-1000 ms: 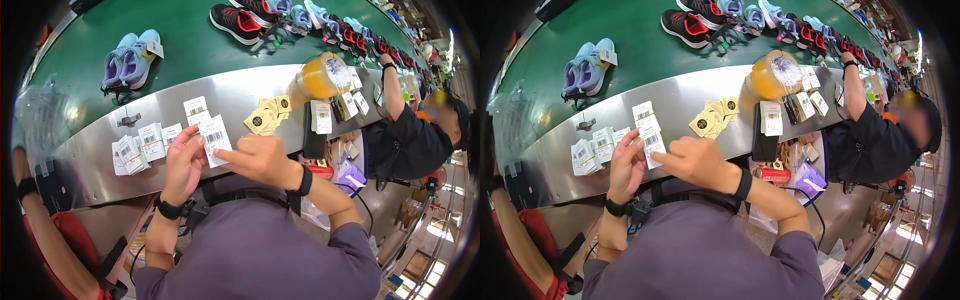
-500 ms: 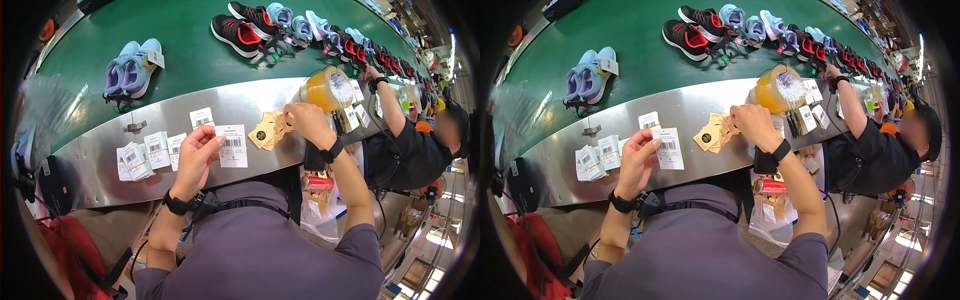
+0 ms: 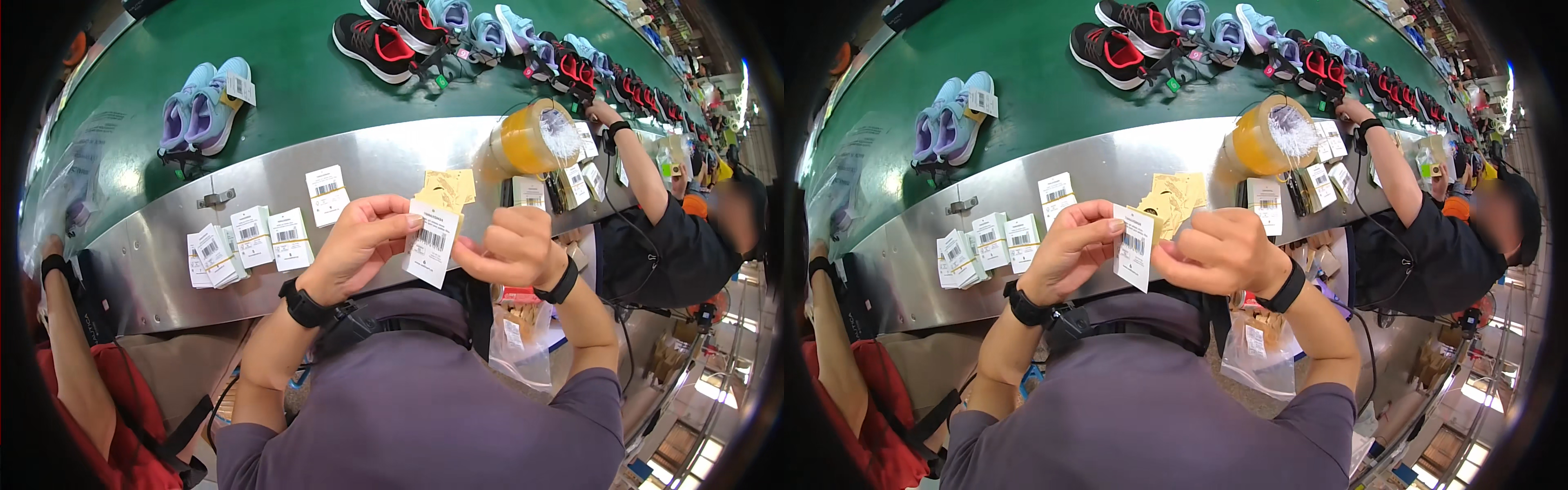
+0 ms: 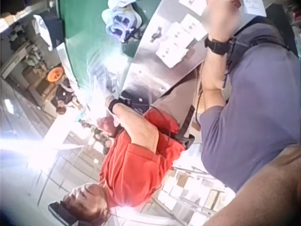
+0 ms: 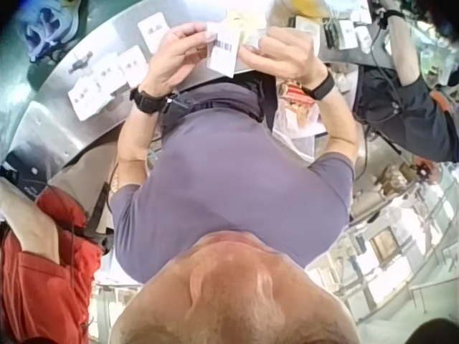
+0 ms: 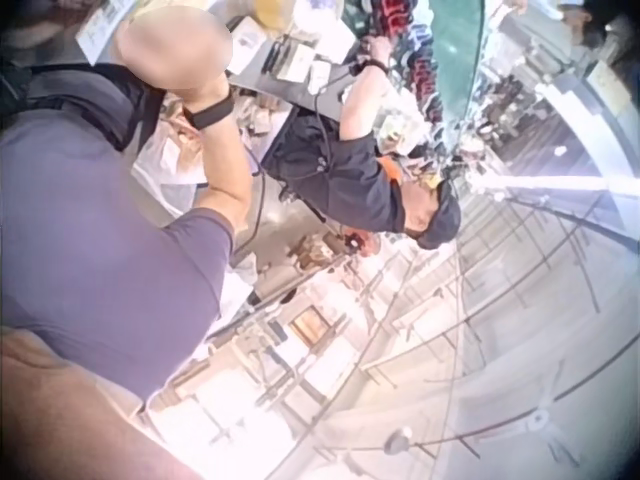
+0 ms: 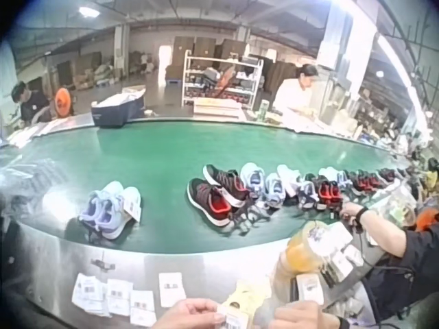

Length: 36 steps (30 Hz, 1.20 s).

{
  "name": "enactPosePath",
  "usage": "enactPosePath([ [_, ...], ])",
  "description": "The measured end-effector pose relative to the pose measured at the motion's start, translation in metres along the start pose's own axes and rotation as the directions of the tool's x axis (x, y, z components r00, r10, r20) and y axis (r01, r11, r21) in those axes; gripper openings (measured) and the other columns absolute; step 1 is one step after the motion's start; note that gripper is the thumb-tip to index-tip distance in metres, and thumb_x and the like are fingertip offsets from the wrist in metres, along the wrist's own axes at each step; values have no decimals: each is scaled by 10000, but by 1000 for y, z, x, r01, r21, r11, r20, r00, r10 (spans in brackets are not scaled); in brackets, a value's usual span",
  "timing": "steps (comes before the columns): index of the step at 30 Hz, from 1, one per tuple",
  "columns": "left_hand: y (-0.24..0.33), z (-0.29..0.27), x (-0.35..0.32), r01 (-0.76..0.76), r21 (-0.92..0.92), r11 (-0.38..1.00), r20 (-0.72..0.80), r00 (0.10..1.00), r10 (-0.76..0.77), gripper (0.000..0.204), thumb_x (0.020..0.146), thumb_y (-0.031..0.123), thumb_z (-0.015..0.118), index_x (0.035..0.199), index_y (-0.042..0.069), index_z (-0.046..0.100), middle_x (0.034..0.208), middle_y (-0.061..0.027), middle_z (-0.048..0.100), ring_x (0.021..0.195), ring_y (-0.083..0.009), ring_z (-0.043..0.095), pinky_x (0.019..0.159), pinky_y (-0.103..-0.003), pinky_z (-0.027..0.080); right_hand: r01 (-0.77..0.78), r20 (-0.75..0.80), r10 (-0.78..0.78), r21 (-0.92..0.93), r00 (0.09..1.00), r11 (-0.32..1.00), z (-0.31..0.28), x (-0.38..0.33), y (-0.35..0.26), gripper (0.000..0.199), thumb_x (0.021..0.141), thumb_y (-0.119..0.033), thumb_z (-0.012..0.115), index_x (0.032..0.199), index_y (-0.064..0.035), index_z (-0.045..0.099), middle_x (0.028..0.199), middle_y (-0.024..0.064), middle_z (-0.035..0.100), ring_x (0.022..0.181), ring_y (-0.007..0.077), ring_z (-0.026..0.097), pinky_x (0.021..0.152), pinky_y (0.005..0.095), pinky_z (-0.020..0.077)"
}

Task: The person attaches price tags to a series of shoes arranged on a green conveyor belt. They pick up a tag, peel the backing, and affix it to the shoe's tongue or side, repeating this process for multiple pairs of footwear.

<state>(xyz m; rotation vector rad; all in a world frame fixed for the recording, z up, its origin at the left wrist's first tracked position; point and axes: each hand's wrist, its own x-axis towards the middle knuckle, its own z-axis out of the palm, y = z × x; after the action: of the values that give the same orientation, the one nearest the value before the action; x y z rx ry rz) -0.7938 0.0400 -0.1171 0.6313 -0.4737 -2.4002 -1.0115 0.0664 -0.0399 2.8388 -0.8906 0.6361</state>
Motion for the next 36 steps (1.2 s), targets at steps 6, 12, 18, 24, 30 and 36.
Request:
enactPosePath([
  [6,-4,16,10,-443,237,864,-227,840,493,229,828,-4,642,1049,-27,586,930,-84,667,846,-107,625,782,-232,494,-570,22,611,390,791,724,8,7,-13,313,808,-10,601,1120,-24,575,800,87,587,606,198,568,504,305,441],
  [12,-10,33,10,-476,481,736,-180,768,615,200,823,-3,651,1016,-17,601,900,-54,657,801,-87,621,707,-214,501,-515,-204,642,444,739,734,39,19,-17,335,767,52,637,1085,-28,565,707,43,605,522,146,575,495,250,462],
  [18,-10,38,10,-460,518,721,-147,783,605,179,823,12,654,992,-20,605,885,-45,654,787,-79,619,703,-213,502,-503,-263,656,464,707,729,39,14,-12,343,743,55,661,1059,-40,568,678,28,599,504,122,570,470,251,454],
  [24,-17,52,17,-495,559,665,-100,756,647,147,812,-20,644,957,-25,618,886,-54,654,766,-103,625,686,-241,513,-486,-282,585,350,760,801,34,9,-5,265,776,32,635,1030,-33,596,686,57,612,542,163,595,489,274,464],
  [30,24,71,44,-523,690,-501,701,308,643,215,606,-30,646,819,-2,629,847,-78,578,736,-222,604,627,-310,500,-662,186,716,584,673,470,-26,23,23,147,879,-30,552,1018,-9,596,768,63,654,677,114,632,617,250,491],
  [36,105,114,120,-425,221,-878,968,208,143,175,664,56,602,831,8,582,892,-75,581,763,-235,594,618,-314,496,-687,263,686,558,679,466,-69,38,139,119,852,-112,609,947,-44,629,859,17,626,750,80,571,697,222,456],
])
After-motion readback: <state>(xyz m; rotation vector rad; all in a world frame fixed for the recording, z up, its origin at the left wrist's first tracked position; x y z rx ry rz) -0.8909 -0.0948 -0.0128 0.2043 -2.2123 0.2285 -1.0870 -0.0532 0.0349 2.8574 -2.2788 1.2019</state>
